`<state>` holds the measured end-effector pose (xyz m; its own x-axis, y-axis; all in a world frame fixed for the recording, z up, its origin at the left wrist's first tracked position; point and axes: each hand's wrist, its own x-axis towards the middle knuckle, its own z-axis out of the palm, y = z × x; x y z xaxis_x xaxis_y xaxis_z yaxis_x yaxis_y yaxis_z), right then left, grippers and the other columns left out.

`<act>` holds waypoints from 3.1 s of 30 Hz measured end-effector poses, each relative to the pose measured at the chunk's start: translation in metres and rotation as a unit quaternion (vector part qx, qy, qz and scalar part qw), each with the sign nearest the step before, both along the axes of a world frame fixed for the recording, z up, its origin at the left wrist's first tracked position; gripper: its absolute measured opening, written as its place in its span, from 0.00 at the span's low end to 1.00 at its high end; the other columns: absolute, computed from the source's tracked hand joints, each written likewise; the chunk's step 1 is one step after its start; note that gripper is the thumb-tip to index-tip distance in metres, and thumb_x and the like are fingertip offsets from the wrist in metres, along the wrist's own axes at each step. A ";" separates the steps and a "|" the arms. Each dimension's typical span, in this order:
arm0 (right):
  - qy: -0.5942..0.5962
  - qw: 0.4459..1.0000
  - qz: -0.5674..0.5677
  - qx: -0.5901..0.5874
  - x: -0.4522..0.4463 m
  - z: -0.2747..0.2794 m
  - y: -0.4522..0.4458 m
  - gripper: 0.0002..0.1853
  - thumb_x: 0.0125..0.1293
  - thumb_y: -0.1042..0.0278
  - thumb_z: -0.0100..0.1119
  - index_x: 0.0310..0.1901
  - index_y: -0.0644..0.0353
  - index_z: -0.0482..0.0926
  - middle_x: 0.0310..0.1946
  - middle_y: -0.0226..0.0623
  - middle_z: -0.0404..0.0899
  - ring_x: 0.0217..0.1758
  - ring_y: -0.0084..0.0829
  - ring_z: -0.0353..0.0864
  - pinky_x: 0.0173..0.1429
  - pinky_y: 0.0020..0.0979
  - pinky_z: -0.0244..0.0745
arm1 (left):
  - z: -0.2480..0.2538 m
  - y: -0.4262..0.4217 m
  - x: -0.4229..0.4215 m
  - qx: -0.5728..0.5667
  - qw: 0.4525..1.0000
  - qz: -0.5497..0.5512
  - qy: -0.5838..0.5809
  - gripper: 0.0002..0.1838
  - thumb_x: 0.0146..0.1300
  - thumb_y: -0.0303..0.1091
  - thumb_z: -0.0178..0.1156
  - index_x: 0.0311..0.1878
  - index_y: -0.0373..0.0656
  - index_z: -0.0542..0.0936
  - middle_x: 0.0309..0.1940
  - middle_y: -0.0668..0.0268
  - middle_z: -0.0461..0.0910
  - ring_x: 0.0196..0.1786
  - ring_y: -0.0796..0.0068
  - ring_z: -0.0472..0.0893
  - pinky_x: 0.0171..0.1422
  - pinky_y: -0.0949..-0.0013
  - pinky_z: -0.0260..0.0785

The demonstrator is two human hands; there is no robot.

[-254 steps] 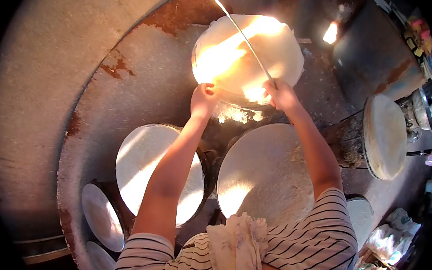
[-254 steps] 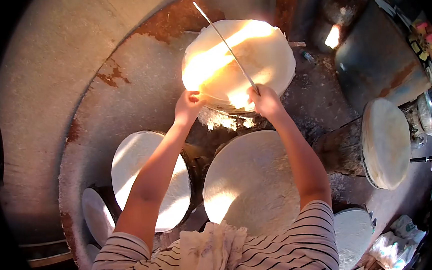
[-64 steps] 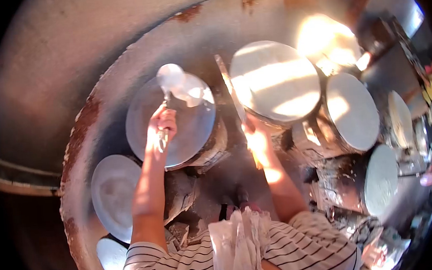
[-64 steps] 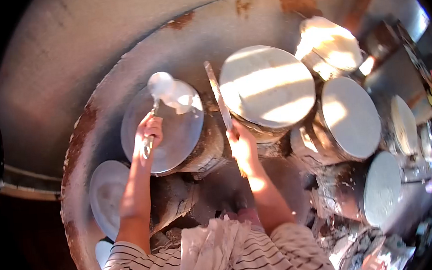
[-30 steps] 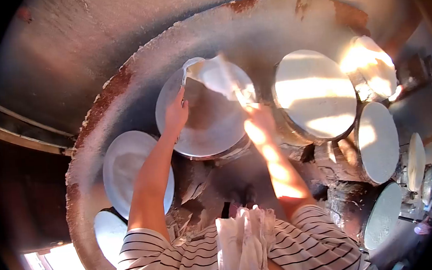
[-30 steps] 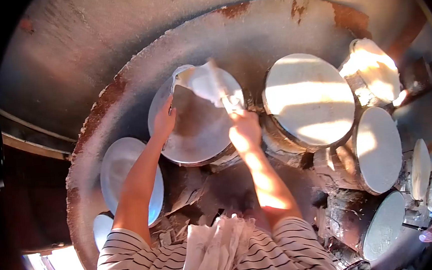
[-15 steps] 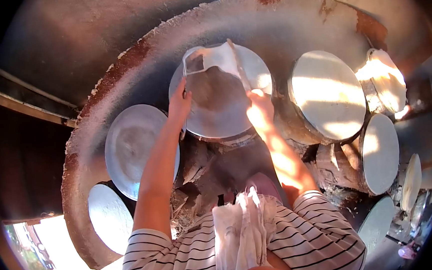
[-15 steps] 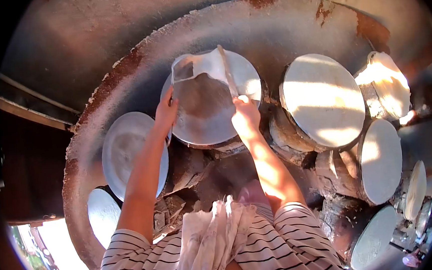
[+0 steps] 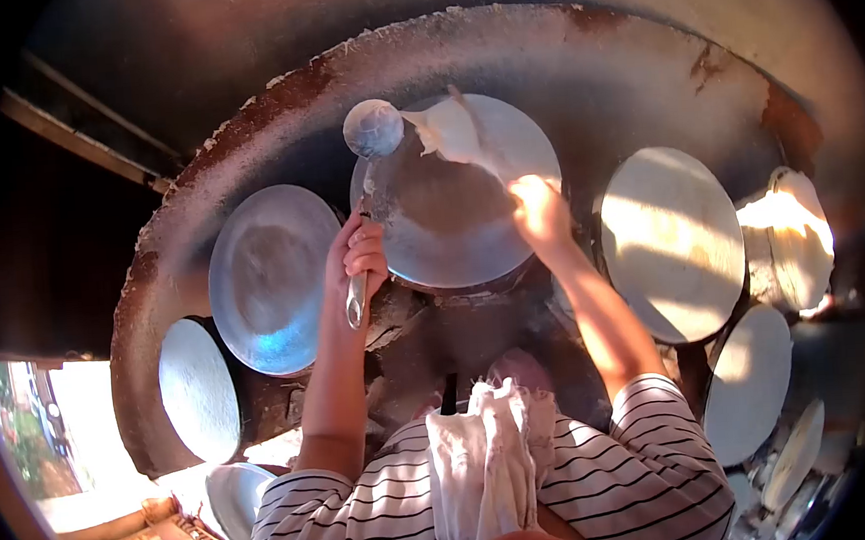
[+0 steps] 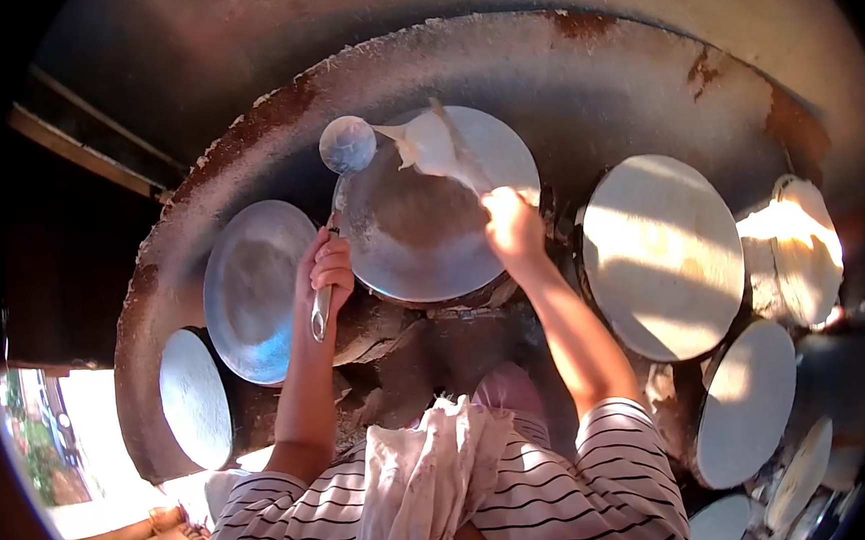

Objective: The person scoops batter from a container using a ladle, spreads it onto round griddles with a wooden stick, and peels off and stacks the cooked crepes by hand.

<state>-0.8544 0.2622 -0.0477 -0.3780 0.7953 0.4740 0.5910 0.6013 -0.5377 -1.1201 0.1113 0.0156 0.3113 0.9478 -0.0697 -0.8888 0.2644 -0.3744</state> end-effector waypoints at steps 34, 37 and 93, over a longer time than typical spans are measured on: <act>-0.063 0.865 0.458 -0.192 -0.051 0.016 0.113 0.20 0.40 0.81 0.57 0.40 0.60 0.84 0.41 0.38 0.81 0.47 0.43 0.78 0.51 0.35 0.73 | 0.056 -0.060 0.122 -0.304 0.680 0.218 0.630 0.30 0.70 0.36 0.51 0.72 0.67 0.54 0.17 0.78 0.55 0.12 0.88 0.53 0.15 0.81 0.45; -0.069 0.849 0.509 -0.123 -0.011 0.032 0.107 0.21 0.39 0.82 0.55 0.40 0.62 0.83 0.39 0.42 0.80 0.46 0.41 0.79 0.50 0.33 0.74 | 0.061 -0.092 0.132 -0.349 0.646 0.233 0.638 0.29 0.70 0.36 0.51 0.71 0.70 0.56 0.18 0.77 0.56 0.11 0.89 0.53 0.13 0.83 0.44; 0.541 0.658 -0.058 -0.520 -0.091 -0.009 -0.256 0.19 0.68 0.67 0.50 0.60 0.48 0.65 0.24 0.26 0.65 0.17 0.15 0.58 0.19 0.19 0.54 | 0.126 -0.224 0.011 0.017 0.886 0.196 0.420 0.23 0.74 0.31 0.40 0.70 0.62 0.59 0.20 0.74 0.55 0.12 0.88 0.54 0.10 0.84 0.50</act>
<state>-0.9459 0.0059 -0.0572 -0.1747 0.8959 -0.4085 -0.4663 -0.4407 -0.7671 -1.1093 -0.1131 0.1413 -0.1903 0.9776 -0.0901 -0.8760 -0.1276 0.4652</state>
